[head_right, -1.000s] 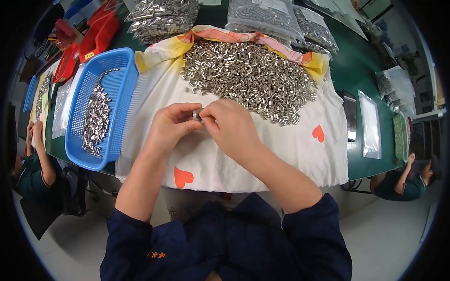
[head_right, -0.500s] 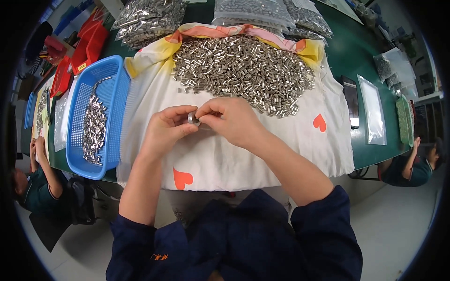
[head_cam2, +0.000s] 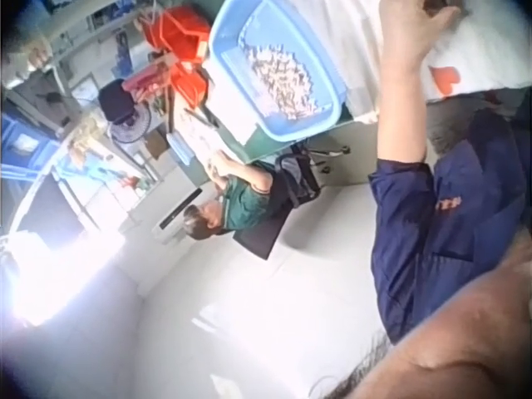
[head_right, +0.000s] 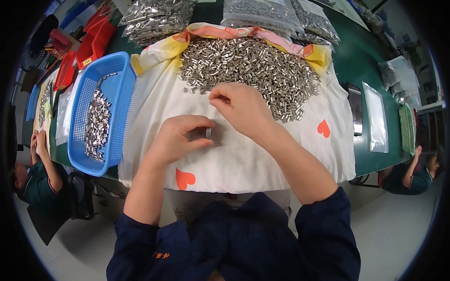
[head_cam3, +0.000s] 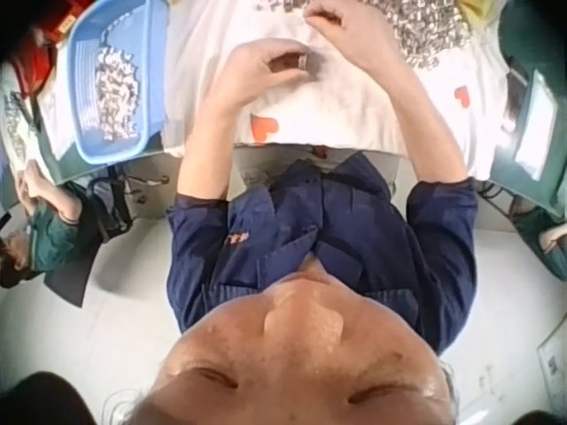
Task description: Inspecting and sorting small metal hardware components at a workbench.
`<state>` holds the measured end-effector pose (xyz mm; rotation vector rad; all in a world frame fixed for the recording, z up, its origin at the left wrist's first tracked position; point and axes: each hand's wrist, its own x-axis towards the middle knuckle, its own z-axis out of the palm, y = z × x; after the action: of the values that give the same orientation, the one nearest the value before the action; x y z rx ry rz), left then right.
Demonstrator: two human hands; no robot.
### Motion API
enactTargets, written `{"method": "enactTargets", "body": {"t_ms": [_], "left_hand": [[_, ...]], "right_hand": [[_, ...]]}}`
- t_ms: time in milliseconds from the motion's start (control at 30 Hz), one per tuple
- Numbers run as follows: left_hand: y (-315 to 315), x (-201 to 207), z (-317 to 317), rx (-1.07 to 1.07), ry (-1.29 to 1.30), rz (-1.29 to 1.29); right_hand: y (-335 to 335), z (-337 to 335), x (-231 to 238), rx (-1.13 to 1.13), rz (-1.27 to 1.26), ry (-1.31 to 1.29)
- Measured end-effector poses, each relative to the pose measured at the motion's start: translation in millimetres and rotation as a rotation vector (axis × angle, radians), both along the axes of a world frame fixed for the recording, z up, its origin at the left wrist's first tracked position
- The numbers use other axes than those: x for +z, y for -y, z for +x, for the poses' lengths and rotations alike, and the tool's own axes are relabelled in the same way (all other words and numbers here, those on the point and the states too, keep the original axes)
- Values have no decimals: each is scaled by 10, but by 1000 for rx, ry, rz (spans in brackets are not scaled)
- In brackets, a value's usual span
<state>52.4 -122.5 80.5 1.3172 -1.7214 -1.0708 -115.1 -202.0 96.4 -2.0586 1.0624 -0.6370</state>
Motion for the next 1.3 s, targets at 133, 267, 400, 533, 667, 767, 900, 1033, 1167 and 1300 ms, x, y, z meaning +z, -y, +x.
{"method": "enactTargets", "body": {"t_ms": [133,267,400,533,667,767,900,1033,1167,1300], "left_hand": [[55,-87,7,-99,163,-298],[44,-68,1,-88,140,-303],[48,-64,5,-110,88,-267],[27,5,56,-117,50,28],[49,-118,96,162,-521,265],[84,-120,100,190,-670,259],[87,-155,112,194,-604,225],[78,-165,109,197,-575,259],[66,-153,69,222,-502,249],[46,-120,76,228,-422,264]], "right_hand": [[257,315,-148,142,-342,-83],[444,559,-283,328,-634,-216],[424,591,-255,387,-716,-374],[319,480,-152,322,-667,-286],[11,143,8,-28,86,152],[-132,31,-19,-10,156,246],[-188,91,7,26,178,265],[-202,73,31,38,27,147],[-246,81,-23,72,-343,56],[-238,48,-72,92,-348,30]]}}
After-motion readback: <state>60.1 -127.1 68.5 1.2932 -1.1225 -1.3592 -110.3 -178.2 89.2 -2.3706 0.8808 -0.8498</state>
